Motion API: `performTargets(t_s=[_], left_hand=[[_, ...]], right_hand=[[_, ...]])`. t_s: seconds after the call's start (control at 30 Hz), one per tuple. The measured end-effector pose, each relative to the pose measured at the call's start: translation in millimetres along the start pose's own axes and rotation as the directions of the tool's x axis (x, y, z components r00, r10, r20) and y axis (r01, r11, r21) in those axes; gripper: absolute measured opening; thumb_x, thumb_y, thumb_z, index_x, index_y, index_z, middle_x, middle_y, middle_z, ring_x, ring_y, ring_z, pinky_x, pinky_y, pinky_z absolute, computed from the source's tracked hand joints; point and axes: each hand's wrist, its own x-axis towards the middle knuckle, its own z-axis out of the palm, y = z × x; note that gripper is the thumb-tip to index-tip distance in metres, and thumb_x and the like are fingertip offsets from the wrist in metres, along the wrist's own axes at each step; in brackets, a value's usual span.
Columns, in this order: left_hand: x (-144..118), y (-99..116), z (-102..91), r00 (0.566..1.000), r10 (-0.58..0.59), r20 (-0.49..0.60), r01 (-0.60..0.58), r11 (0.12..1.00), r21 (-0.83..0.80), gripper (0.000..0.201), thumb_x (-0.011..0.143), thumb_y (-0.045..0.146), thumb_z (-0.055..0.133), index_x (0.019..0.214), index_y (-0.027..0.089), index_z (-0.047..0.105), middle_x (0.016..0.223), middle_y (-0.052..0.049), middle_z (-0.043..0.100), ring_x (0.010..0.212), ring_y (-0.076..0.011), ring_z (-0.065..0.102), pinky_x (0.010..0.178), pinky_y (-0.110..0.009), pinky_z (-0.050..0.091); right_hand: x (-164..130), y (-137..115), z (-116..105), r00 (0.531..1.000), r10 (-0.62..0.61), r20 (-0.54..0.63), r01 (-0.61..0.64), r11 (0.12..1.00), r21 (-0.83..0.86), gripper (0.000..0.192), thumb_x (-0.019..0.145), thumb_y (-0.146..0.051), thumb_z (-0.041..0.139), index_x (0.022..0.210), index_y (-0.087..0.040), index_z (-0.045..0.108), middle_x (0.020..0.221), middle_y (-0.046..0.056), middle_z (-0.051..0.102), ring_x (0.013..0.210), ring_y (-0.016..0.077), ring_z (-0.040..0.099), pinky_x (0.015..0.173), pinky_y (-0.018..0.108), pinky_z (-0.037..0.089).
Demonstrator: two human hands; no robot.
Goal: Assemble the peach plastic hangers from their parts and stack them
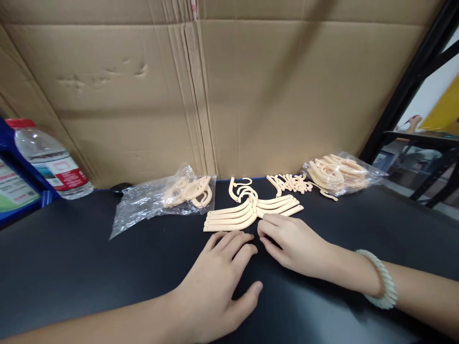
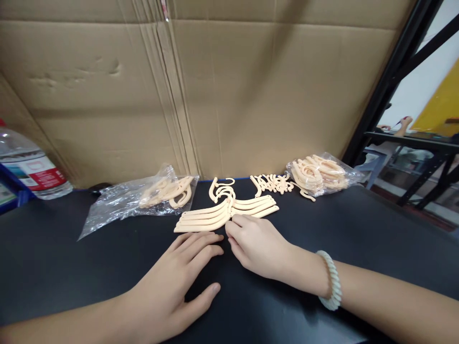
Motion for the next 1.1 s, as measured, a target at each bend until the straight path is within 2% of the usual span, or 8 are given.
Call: performTargets(t_s=[0.17, 0.33, 0.47, 0.53, 0.67, 0.83, 0.97, 1.1], left_hand=[[2.6, -5.2, -5.1, 0.998, 0.017, -0.067, -0.019, 1.0, -0.019, 0.023, 0.085, 0.028, 0.058, 0.107, 0.022, 0.061, 0.118, -0.007, 0.065, 0.113, -0.0267, 0.057, 0.099, -0.047, 0.04], [23.9, -41.0, -24.4, 0.985, -0.004, -0.175, 0.02, 0.996, 0.091, 0.017, 0.086, 0.019, 0.053, 0.1, 0.017, 0.062, 0.102, -0.007, 0.069, 0.098, -0.026, 0.062, 0.088, -0.044, 0.044], [51.2, -81.9, -38.0, 0.991, -0.032, -0.129, 0.054, 0.985, 0.166, 0.019, 0.085, 0.01, 0.049, 0.095, 0.013, 0.065, 0.096, -0.011, 0.069, 0.093, -0.0274, 0.063, 0.085, -0.043, 0.047], [65.3, -96.3, -41.1, 0.996, -0.01, -0.093, 0.027, 0.983, 0.18, 0.025, 0.084, 0.007, 0.048, 0.097, 0.015, 0.067, 0.102, -0.011, 0.068, 0.096, -0.0269, 0.063, 0.086, -0.042, 0.047], [88.1, -107.8, -41.9, 0.999, 0.035, 0.009, -0.036, 0.978, 0.205, 0.029, 0.078, 0.005, 0.055, 0.099, 0.02, 0.069, 0.114, -0.008, 0.062, 0.101, -0.0256, 0.062, 0.086, -0.038, 0.048], [100.8, -114.0, -37.7, 0.998, 0.039, 0.047, -0.048, 0.978, 0.203, 0.031, 0.076, 0.007, 0.061, 0.104, 0.019, 0.064, 0.109, -0.008, 0.06, 0.1, -0.025, 0.061, 0.083, -0.035, 0.049], [101.4, -122.7, -34.3, 0.996, 0.054, 0.064, -0.064, 0.984, 0.169, 0.017, 0.08, 0.009, 0.059, 0.093, 0.018, 0.065, 0.107, -0.007, 0.059, 0.098, -0.0225, 0.06, 0.085, -0.033, 0.047], [98.5, -124.9, -31.8, 0.996, 0.07, 0.051, -0.077, 0.986, 0.149, 0.015, 0.085, 0.011, 0.054, 0.089, 0.018, 0.066, 0.106, -0.007, 0.059, 0.092, -0.0208, 0.06, 0.083, -0.033, 0.046]], right_hand=[[3.1, 6.6, -7.3, 1.0, 0.03, 0.004, -0.03, 0.996, 0.088, 0.009, 0.081, -0.011, 0.052, 0.077, -0.018, 0.056, 0.073, 0.0, 0.059, 0.063, 0.0124, 0.051, 0.057, 0.023, 0.036], [23.1, 39.1, -18.7, 0.979, 0.149, -0.138, -0.129, 0.981, 0.148, 0.013, 0.081, -0.01, 0.053, 0.087, -0.017, 0.063, 0.072, 0.0, 0.063, 0.063, 0.0123, 0.056, 0.06, 0.023, 0.04], [58.1, 74.0, -23.1, 0.98, 0.159, -0.118, -0.152, 0.986, 0.065, 0.023, 0.083, -0.008, 0.051, 0.099, -0.014, 0.067, 0.07, 0.002, 0.066, 0.062, 0.0133, 0.058, 0.062, 0.025, 0.042], [79.3, 87.8, -21.0, 0.989, 0.121, -0.087, -0.118, 0.992, 0.04, 0.028, 0.084, -0.006, 0.05, 0.104, -0.014, 0.067, 0.081, 0.005, 0.069, 0.068, 0.0139, 0.061, 0.066, 0.026, 0.043], [116.1, 104.3, -8.6, 0.999, 0.045, 0.011, -0.045, 0.999, -0.017, 0.026, 0.084, -0.006, 0.055, 0.103, -0.017, 0.07, 0.094, 0.007, 0.07, 0.087, 0.0176, 0.064, 0.077, 0.028, 0.046], [136.1, 114.8, 10.2, 0.995, 0.031, 0.097, -0.027, 0.999, -0.045, 0.015, 0.091, -0.023, 0.06, 0.103, -0.016, 0.066, 0.102, 0.006, 0.067, 0.092, 0.0186, 0.064, 0.082, 0.037, 0.052], [137.3, 123.5, 16.8, 0.996, 0.067, 0.061, -0.067, 0.998, -0.001, 0.027, 0.094, -0.033, 0.056, 0.114, -0.016, 0.06, 0.115, 0.008, 0.062, 0.096, 0.0192, 0.063, 0.083, 0.04, 0.054], [133.2, 128.2, 13.9, 0.986, 0.149, -0.081, -0.138, 0.982, 0.126, 0.02, 0.091, -0.029, 0.06, 0.102, -0.013, 0.064, 0.096, 0.005, 0.067, 0.084, 0.0168, 0.064, 0.077, 0.036, 0.054]])
